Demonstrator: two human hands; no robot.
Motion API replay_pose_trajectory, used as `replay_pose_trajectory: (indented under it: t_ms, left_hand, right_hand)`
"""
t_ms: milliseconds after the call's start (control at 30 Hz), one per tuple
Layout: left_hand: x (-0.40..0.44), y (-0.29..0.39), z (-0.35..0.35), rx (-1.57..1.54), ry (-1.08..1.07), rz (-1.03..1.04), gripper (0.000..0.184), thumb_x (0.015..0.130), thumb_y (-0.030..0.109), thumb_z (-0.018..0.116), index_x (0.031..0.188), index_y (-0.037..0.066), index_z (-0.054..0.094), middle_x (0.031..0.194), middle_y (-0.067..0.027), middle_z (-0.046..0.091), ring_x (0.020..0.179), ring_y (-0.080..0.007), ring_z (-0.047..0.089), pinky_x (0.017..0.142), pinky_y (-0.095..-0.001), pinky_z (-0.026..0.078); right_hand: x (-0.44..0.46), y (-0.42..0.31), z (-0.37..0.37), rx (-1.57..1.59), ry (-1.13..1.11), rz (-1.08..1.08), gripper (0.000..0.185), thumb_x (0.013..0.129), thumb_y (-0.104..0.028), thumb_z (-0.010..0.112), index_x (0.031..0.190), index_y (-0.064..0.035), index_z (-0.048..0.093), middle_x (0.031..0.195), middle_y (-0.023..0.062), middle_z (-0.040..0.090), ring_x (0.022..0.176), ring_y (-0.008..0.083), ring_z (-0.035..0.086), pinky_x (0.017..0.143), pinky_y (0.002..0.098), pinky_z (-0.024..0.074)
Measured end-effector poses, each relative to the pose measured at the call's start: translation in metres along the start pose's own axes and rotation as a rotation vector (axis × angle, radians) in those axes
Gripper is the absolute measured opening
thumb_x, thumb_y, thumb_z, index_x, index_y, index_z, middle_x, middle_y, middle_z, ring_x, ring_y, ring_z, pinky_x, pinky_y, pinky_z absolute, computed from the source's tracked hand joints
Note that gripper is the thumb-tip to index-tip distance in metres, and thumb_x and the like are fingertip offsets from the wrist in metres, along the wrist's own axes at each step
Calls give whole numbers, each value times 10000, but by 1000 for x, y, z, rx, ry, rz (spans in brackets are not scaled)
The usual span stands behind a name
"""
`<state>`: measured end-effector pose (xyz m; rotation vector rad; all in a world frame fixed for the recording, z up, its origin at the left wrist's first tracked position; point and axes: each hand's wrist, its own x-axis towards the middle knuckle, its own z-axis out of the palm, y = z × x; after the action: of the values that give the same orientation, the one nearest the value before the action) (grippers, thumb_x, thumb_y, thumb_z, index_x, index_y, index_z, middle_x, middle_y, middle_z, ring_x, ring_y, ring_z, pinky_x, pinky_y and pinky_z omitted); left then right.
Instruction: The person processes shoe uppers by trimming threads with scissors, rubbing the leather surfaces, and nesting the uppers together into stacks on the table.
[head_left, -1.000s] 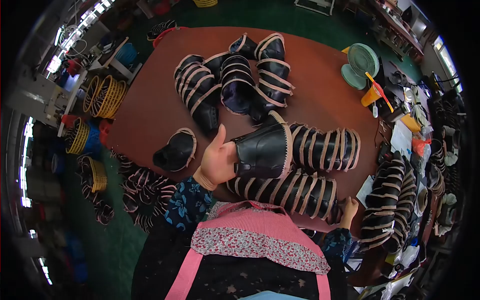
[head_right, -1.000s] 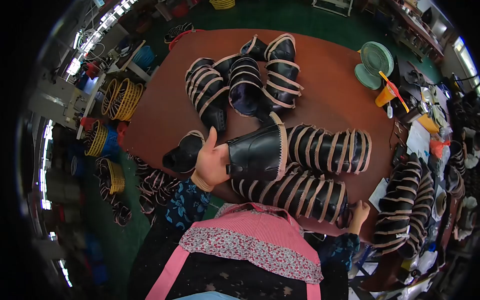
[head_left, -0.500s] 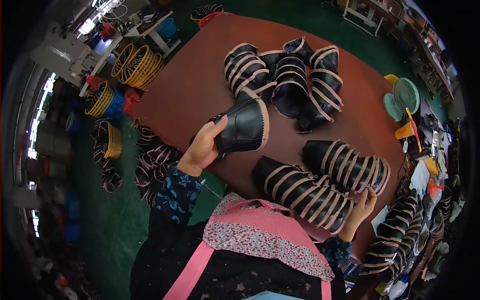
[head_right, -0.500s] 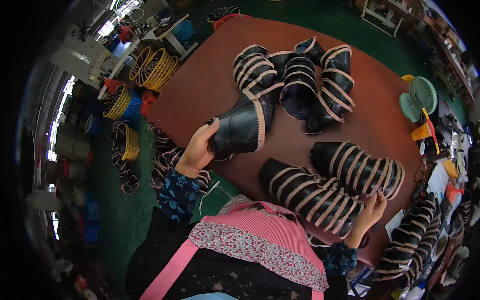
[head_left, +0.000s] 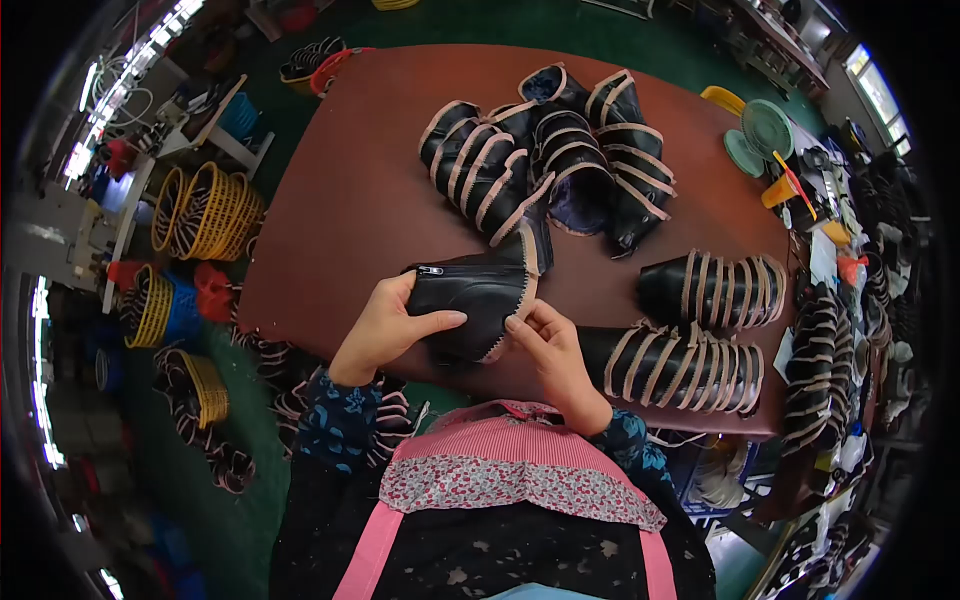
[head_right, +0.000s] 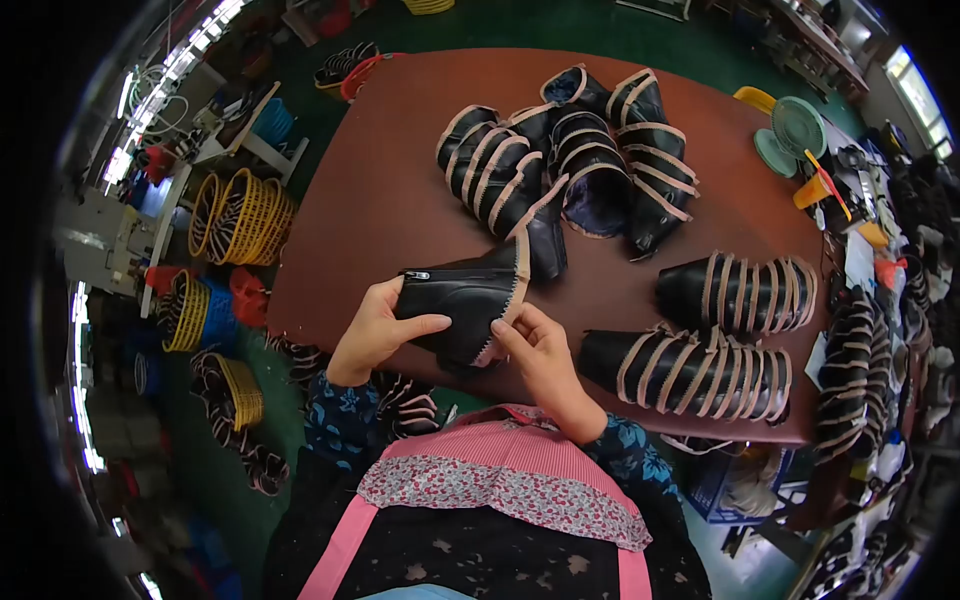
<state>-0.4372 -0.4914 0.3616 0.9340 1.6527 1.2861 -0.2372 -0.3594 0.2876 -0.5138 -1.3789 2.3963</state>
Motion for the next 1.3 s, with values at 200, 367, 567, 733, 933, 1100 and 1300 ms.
replay_pose_trajectory:
  t_ms: [200,367,567,733,933,1100,1300]
  left_hand:
    - [19,-30,21,432,270,460,279,958,119,675,1217,25,632,1162,-160,620,1066,-283,605,947,-353,472]
    - [17,-53,58,513,132,585,475,903,236,727,1317,32,613,1352,-209,551,1264,-397,497,1098,-479,361]
    - [-1,-39,73,863,-103,681,590,886,213,741,1417,41,550,1399,-130,571,1333,-381,491,1113,-478,368]
    - [4,-50,77,563,-51,839,324,939,23,641,1257,32,699,1265,-146,655,1184,-332,626,1002,-391,483]
    - [8,-80,69,-304,-48,384,243,966,25,640,1186,-29,729,1172,-112,687,1082,-193,629,981,-302,471]
    - [2,-62,57,-257,-130,339,236,992,39,597,1161,-71,719,1142,-96,698,1078,-166,621,1000,-290,446]
    - [4,-76,50,-480,-126,180,216,987,21,590,1123,-77,726,1139,-91,708,1075,-153,627,975,-275,448]
  right_hand:
    - [-12,8,34,274,327,-154,162,1037,-111,554,1158,-14,600,1036,80,694,882,152,691,777,268,562]
    - [-20,30,24,464,374,-18,340,1058,-335,489,1338,-148,532,1183,24,674,1037,176,676,725,323,559]
    - [-31,48,19,590,305,-61,356,1082,-442,488,1216,-145,632,1039,-33,624,898,58,580,715,224,485]
    - [-19,52,49,390,487,-228,416,1064,-446,524,1237,-73,585,1022,25,612,927,99,601,714,233,519]
    - [-16,35,59,-389,503,-372,406,1011,-325,622,1244,7,608,1126,81,658,994,150,633,860,288,516]
    - [-6,45,54,-348,467,-355,377,1028,-328,621,1144,21,703,1096,92,721,1022,143,647,898,297,502]
    - [-7,37,61,-580,534,-317,369,1048,-320,586,1165,14,688,1077,113,722,988,210,673,892,324,505]
